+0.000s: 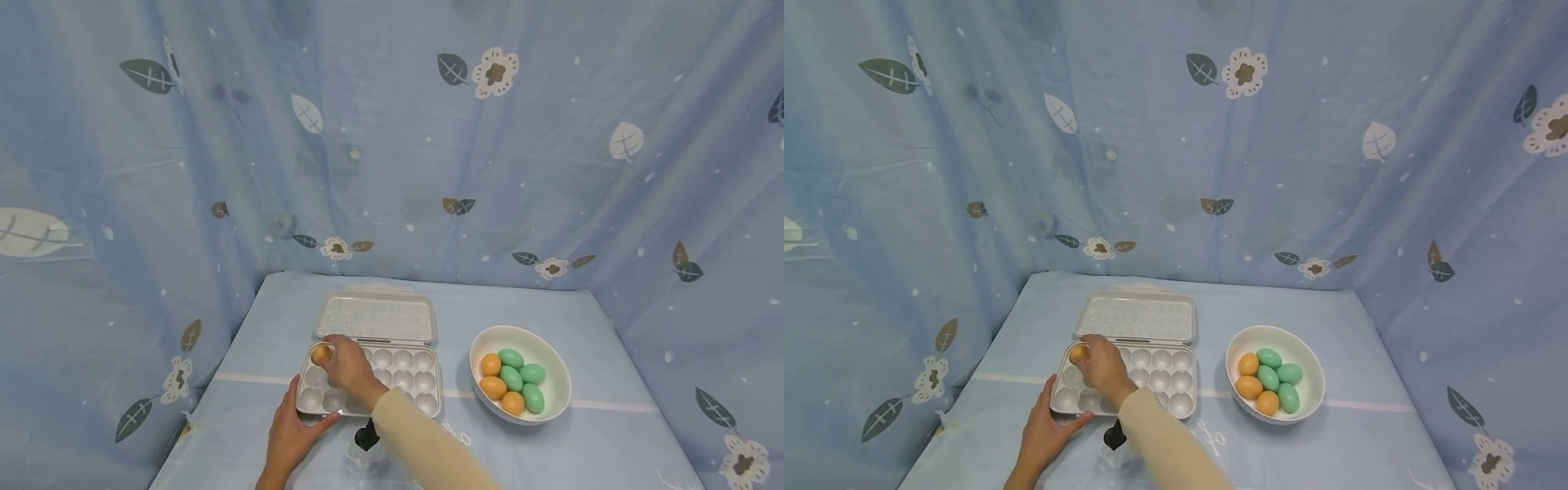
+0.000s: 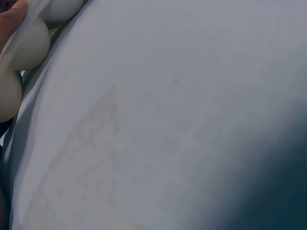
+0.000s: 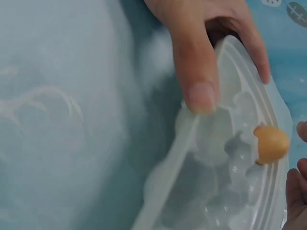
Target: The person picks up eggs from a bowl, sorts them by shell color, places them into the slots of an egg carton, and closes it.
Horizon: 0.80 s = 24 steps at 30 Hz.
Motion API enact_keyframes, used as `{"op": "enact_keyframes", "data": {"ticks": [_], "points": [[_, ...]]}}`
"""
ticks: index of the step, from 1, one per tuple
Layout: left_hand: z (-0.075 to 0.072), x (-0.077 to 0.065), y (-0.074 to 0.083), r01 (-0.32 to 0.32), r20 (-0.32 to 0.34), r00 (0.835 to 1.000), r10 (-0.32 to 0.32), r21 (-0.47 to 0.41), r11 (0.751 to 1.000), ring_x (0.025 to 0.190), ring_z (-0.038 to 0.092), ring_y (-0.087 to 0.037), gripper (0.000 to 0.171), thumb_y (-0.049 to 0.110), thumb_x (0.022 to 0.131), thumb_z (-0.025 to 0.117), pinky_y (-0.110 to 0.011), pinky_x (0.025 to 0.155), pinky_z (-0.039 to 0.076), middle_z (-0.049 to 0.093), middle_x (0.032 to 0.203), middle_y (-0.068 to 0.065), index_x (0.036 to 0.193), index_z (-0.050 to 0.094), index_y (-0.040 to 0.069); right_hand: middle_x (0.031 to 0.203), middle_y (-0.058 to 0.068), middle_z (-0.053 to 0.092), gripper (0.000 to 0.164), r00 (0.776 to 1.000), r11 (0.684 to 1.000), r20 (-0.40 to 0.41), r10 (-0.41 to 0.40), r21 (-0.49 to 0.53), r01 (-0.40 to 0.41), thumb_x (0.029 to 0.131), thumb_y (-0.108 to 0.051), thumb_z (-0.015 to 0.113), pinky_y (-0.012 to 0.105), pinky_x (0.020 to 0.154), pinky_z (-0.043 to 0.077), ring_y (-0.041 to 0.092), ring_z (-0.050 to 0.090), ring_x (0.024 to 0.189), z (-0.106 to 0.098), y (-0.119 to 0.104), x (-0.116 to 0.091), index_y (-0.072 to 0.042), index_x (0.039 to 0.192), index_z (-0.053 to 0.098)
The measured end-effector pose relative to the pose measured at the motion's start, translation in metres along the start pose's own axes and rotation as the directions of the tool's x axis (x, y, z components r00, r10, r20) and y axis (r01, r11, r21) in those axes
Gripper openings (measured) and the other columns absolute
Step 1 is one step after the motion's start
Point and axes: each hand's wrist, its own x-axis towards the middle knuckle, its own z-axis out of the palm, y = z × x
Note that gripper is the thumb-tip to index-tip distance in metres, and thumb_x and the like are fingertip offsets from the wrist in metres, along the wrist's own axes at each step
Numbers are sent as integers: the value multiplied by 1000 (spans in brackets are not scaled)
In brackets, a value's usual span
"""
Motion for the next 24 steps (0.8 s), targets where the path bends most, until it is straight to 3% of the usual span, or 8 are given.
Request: {"op": "enact_keyframes", "data": {"ticks": [11,24], "points": [[-2,0,-1,31,38,999,-31,-1,1000,136,48,-51,127,66,69,88,-69,107,41,44,156,-25,161,25,6,139,5,66,48,998,998,-34,-48,45,49,96,-34,74,39,109,50,23,61,130,-32,38,0,-14,138,64],[-3,1,4,74,72,995,-75,19,997,139,43,-51,131,71,68,85,-68,112,37,38,159,-27,162,21,5,136,11,67,49,988,987,-124,-97,117,112,96,-30,76,44,103,54,29,64,125,-77,80,-17,-8,137,63]]}}
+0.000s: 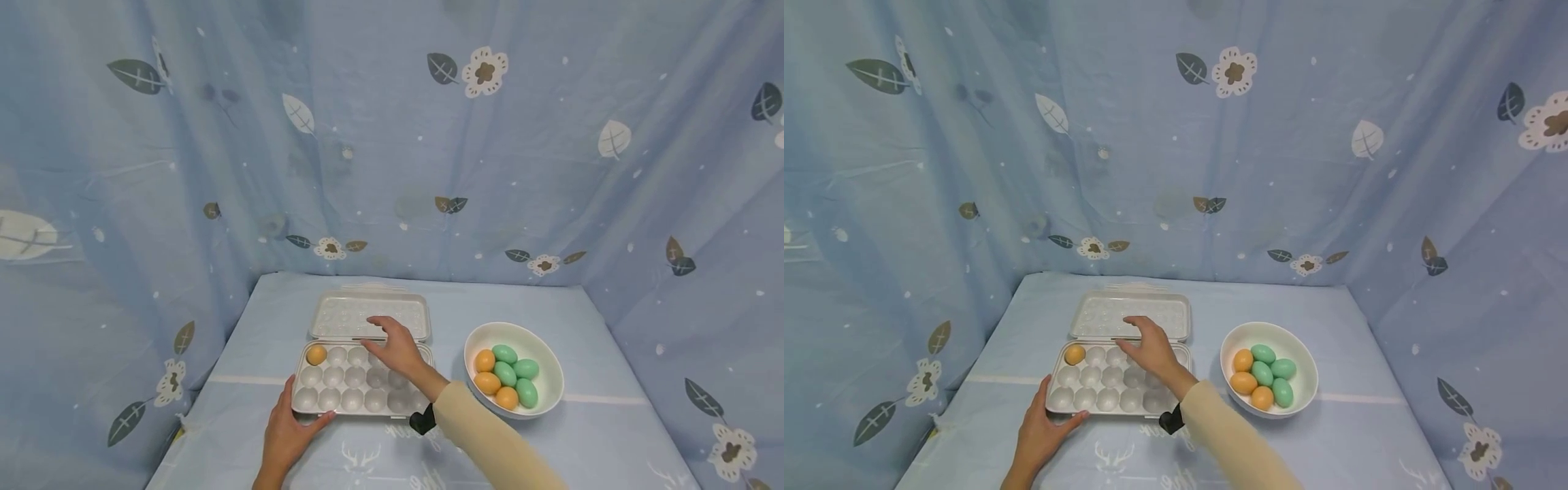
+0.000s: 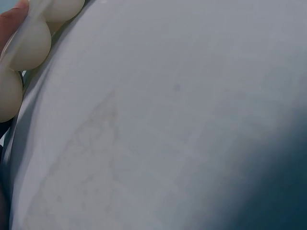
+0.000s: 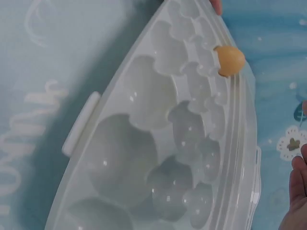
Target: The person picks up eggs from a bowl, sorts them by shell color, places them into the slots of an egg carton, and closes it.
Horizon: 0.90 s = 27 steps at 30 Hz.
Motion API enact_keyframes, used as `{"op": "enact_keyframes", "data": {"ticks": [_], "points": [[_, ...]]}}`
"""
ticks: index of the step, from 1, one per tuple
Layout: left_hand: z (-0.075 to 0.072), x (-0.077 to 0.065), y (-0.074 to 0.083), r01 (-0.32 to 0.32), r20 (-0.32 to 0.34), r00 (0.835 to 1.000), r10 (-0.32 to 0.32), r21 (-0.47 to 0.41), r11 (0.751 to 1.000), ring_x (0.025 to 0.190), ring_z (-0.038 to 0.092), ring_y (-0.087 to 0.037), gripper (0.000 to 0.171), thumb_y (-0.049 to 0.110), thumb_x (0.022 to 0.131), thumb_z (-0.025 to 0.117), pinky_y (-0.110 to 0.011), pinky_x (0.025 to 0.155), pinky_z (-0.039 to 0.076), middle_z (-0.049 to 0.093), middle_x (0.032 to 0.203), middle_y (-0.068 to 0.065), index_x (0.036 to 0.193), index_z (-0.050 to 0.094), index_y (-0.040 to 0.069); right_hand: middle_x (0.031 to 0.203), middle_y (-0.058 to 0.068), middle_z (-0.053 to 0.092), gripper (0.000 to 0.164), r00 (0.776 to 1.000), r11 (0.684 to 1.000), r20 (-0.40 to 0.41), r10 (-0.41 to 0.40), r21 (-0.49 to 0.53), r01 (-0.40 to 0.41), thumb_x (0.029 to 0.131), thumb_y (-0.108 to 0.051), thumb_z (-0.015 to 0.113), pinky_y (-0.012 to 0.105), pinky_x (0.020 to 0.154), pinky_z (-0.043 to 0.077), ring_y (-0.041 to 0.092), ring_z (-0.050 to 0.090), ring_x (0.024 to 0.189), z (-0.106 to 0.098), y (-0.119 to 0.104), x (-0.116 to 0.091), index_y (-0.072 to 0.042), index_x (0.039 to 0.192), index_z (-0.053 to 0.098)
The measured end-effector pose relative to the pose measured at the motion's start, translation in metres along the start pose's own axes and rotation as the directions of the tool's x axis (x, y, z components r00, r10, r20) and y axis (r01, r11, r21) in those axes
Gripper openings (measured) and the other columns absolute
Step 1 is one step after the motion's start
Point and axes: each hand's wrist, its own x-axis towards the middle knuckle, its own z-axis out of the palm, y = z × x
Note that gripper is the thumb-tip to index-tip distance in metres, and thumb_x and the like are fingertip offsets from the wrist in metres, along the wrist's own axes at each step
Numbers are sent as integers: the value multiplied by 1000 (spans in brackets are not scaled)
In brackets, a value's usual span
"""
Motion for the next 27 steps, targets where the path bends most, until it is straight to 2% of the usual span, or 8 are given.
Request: {"op": "enact_keyframes", "data": {"ticks": [7,13,21,27], "points": [[1,0,1,-2,-4,1000,2,-2,1000,140,43,-52,132,71,67,86,-68,112,37,38,160,-27,162,21,6,137,9,66,49,998,998,-60,33,60,-29,94,-28,77,42,105,53,29,62,127,-24,24,-9,-9,137,63],[1,1,1,-8,-19,1000,8,1,1000,139,43,-52,131,69,67,87,-68,111,37,39,159,-28,162,23,5,136,12,66,48,992,996,-114,61,74,-53,94,-24,78,45,106,52,32,63,126,-51,40,-20,-5,136,64],[0,2,1,-18,-21,1000,18,-19,1000,139,44,-51,131,67,66,89,-67,112,37,40,159,-27,162,24,6,135,13,67,48,972,989,-183,145,46,-139,92,-21,80,46,105,53,33,63,125,-85,66,-48,-6,135,64],[0,1,0,3,0,1000,-3,-12,1000,141,42,-50,134,71,66,86,-68,113,36,38,160,-26,163,21,6,134,13,67,48,957,980,-213,195,73,-184,93,-24,79,48,103,53,33,65,121,-108,84,-72,-6,135,64]]}}
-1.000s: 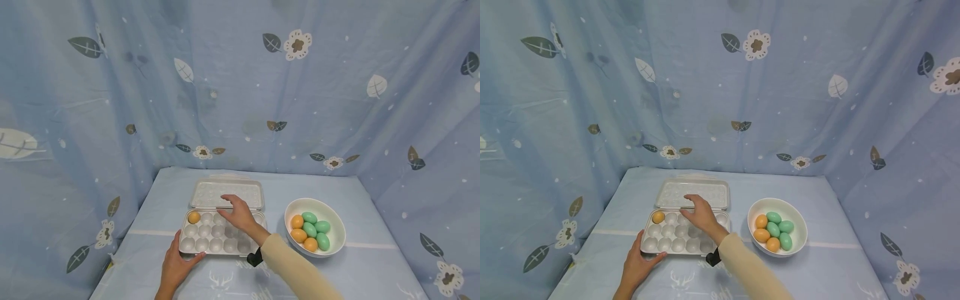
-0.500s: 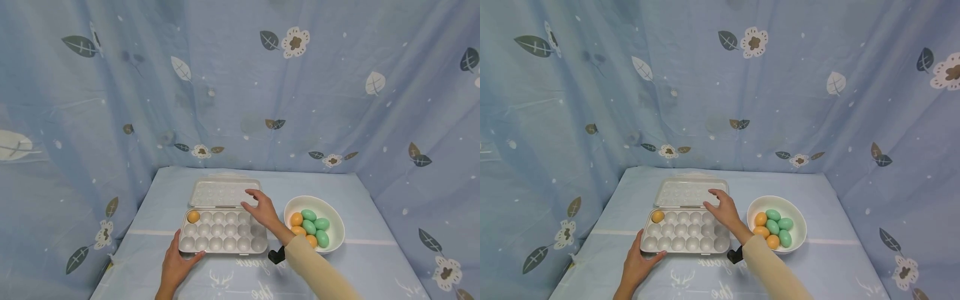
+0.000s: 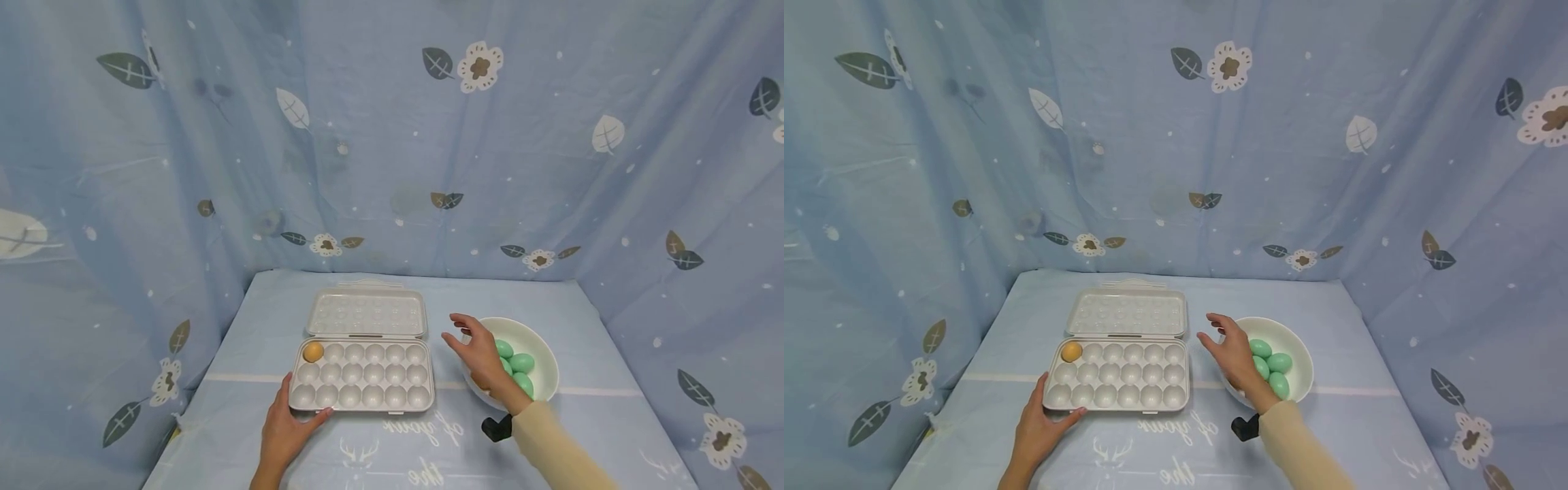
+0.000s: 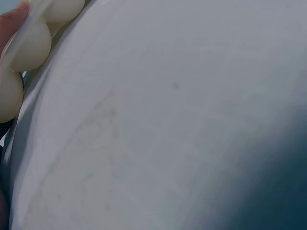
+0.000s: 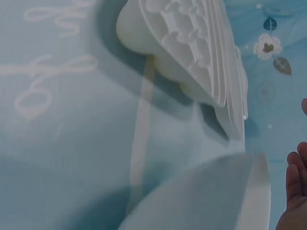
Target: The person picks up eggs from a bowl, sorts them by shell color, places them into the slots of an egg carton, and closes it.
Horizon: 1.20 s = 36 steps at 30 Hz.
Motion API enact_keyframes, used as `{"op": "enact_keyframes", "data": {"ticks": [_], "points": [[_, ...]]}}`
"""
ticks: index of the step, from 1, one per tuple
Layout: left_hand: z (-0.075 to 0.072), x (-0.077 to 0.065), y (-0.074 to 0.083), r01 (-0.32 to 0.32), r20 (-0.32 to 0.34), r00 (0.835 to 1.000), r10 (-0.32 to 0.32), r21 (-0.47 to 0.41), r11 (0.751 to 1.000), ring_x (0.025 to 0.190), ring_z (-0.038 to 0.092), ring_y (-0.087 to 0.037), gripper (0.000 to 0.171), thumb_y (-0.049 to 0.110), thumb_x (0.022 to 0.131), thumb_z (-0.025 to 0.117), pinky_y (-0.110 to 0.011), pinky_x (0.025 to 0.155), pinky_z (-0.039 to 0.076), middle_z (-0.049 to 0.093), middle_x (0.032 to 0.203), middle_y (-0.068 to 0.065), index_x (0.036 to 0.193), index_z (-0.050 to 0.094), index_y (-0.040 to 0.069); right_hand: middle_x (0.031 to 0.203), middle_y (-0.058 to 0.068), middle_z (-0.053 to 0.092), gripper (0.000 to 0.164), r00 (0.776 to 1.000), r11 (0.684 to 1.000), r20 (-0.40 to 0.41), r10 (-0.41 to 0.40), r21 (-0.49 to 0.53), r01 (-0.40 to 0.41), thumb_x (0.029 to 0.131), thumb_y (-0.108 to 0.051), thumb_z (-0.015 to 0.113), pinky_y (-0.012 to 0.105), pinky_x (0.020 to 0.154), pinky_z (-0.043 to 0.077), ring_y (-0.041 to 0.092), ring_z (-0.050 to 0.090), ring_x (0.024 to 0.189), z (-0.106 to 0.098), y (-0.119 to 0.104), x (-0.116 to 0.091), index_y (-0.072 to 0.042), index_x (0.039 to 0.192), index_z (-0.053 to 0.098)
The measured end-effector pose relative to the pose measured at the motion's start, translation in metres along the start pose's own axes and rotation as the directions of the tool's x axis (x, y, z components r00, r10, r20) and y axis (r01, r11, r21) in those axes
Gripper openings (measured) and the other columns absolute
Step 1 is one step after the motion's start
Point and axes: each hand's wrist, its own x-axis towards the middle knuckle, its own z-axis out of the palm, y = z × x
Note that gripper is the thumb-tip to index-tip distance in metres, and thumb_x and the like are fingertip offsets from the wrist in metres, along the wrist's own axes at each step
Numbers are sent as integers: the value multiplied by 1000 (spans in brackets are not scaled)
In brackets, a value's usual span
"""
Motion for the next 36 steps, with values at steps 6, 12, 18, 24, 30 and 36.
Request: {"op": "enact_keyframes", "data": {"ticks": [6,12,18,24,30,36], "points": [[0,0,0,-7,-8,1000,7,-16,1000,140,43,-50,133,69,65,88,-67,112,37,39,159,-25,162,22,7,133,13,67,45,998,998,-17,64,-25,-64,93,-22,79,50,105,52,33,64,122,-23,17,-9,-5,133,65],[1,1,1,15,4,1000,-15,1,1000,143,40,-50,135,72,65,86,-67,115,34,36,161,-26,163,20,7,130,15,67,45,992,991,-6,123,-56,-123,93,-22,78,51,104,52,34,64,119,-33,33,-18,-3,131,64],[1,-1,0,24,14,1000,-24,-5,1000,143,39,-50,136,72,65,86,-67,116,33,36,161,-26,163,19,7,127,17,66,47,979,968,66,191,-177,-177,91,-23,81,50,100,54,32,64,111,-35,42,-27,0,129,64],[0,-1,0,1,-7,1000,-1,-9,1000,141,42,-50,134,70,66,87,-66,114,35,39,158,-27,163,20,5,127,18,64,44,962,958,117,246,-181,-223,90,-20,81,51,101,55,34,64,113,-37,40,-29,0,126,65],[1,1,2,-11,-27,1000,11,4,1000,139,44,-51,132,67,66,89,-67,112,37,41,157,-28,162,22,5,126,16,63,44,949,944,147,278,-226,-241,87,-20,83,50,102,55,31,64,112,-37,40,-28,-3,125,67],[1,-1,3,7,-19,1000,-7,14,1000,139,43,-51,131,67,67,88,-67,112,37,39,158,-28,162,22,4,125,16,63,47,946,937,149,288,-247,-246,86,-19,85,50,100,55,30,62,108,-34,41,-27,-2,126,66]]}}
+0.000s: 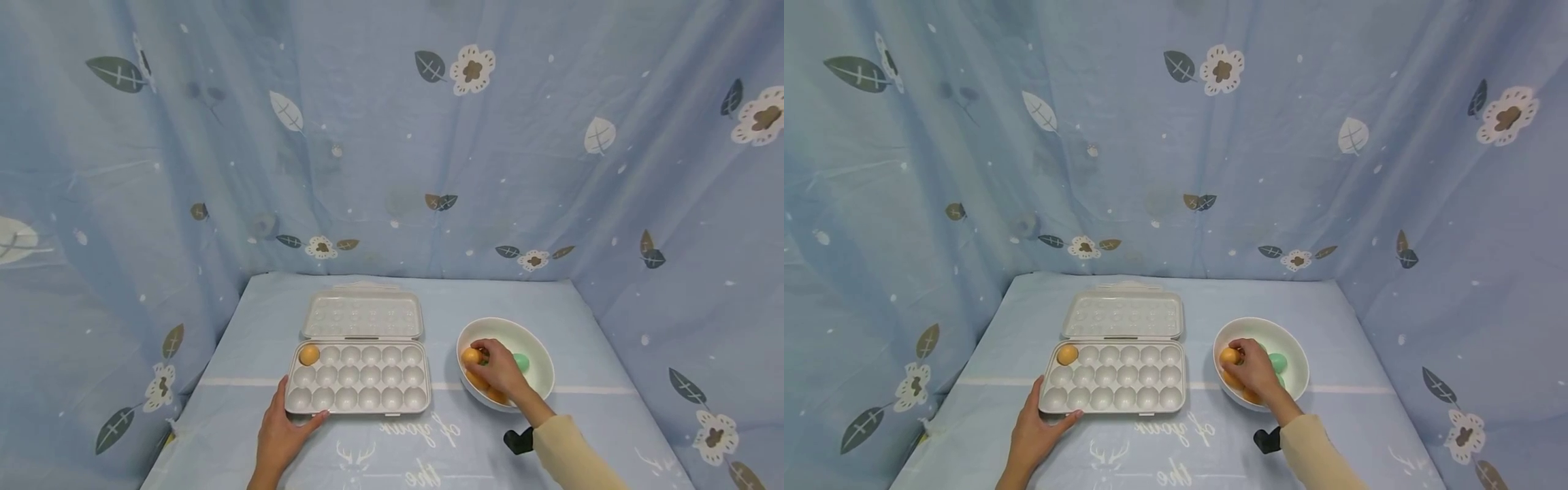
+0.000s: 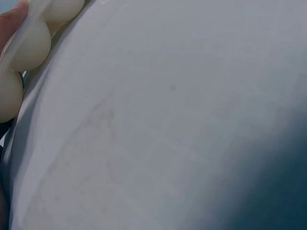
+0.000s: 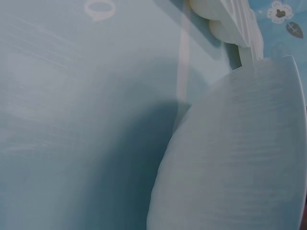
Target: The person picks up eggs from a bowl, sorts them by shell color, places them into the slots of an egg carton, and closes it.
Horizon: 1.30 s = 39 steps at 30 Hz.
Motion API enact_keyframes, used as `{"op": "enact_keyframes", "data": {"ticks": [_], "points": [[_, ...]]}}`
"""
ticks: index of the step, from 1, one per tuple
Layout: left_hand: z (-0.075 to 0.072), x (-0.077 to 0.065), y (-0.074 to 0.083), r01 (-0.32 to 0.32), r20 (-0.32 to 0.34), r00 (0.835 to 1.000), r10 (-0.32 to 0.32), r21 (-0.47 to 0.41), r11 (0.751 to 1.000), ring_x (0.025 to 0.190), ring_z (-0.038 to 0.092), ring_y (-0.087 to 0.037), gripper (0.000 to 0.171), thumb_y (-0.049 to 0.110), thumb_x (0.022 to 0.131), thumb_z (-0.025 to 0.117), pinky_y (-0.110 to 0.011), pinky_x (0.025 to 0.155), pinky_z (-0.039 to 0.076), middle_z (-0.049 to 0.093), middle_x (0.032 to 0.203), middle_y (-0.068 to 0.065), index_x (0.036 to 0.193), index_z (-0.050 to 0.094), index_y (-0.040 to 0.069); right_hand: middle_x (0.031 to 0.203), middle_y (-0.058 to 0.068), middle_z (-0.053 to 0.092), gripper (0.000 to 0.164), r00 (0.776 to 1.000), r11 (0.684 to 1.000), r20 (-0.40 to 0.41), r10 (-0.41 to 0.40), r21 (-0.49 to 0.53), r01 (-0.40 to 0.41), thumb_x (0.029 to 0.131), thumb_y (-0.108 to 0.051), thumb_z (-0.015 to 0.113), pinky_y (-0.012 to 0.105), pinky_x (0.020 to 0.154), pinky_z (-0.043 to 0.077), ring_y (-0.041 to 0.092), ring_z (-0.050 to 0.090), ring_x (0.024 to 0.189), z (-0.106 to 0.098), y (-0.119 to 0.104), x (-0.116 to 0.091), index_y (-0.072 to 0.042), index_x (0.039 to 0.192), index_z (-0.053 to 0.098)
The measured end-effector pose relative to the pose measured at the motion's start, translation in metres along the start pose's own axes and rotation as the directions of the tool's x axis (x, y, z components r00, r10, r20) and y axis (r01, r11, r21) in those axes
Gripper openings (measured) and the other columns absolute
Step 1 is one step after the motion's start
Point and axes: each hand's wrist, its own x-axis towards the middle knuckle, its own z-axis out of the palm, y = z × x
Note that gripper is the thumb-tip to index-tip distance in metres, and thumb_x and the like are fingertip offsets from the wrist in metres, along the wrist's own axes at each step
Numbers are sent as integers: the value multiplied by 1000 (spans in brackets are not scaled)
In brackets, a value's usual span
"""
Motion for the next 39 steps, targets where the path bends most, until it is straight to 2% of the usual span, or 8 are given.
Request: {"op": "enact_keyframes", "data": {"ticks": [4,9,14,19,30,35,39], "points": [[-3,-1,0,10,15,1000,-10,1,1000,140,42,-52,133,69,68,87,-67,113,36,37,159,-28,162,21,4,123,14,66,48,1000,999,0,-17,-27,17,85,-17,85,49,97,55,29,63,106,5,-1,4,-3,126,66],[-4,-2,2,8,18,1000,-8,-6,1000,140,43,-52,133,69,67,87,-68,113,37,38,159,-29,162,21,3,116,12,71,45,996,991,-7,-86,-104,85,84,-14,83,46,89,55,27,65,100,11,-2,4,-3,125,67],[-3,-2,0,-9,2,1000,9,-10,1000,138,45,-52,130,67,68,88,-67,112,38,41,157,-30,161,23,3,114,11,72,45,996,988,-22,-86,-128,82,84,-14,82,45,85,56,26,66,96,13,-3,4,-4,125,68],[-2,-1,0,-15,-7,1000,15,-4,1000,138,45,-52,130,67,68,88,-67,111,38,40,157,-29,161,23,3,118,12,71,49,998,993,-27,-48,-108,45,84,-17,82,44,86,55,25,65,97,9,-7,5,-5,129,66],[-3,-1,1,-35,-1,999,35,5,999,138,44,-53,130,69,69,86,-68,110,39,40,158,-28,162,22,4,133,19,65,55,992,996,-98,-85,-17,83,93,-23,79,53,100,54,35,65,117,-13,-32,16,-2,140,60],[-3,0,-1,-40,-8,999,40,8,999,137,45,-52,131,70,68,86,-68,110,39,40,157,-28,161,22,4,133,17,65,60,987,995,-134,-93,23,97,94,-32,78,50,100,55,32,65,116,-10,-44,23,-4,143,58],[-1,-1,-3,-34,2,999,34,5,999,139,44,-52,132,72,68,85,-68,111,38,40,158,-27,162,21,4,131,17,66,58,978,987,-163,-133,66,146,92,-30,80,49,97,57,31,67,113,-1,-55,26,-4,141,60]]}}
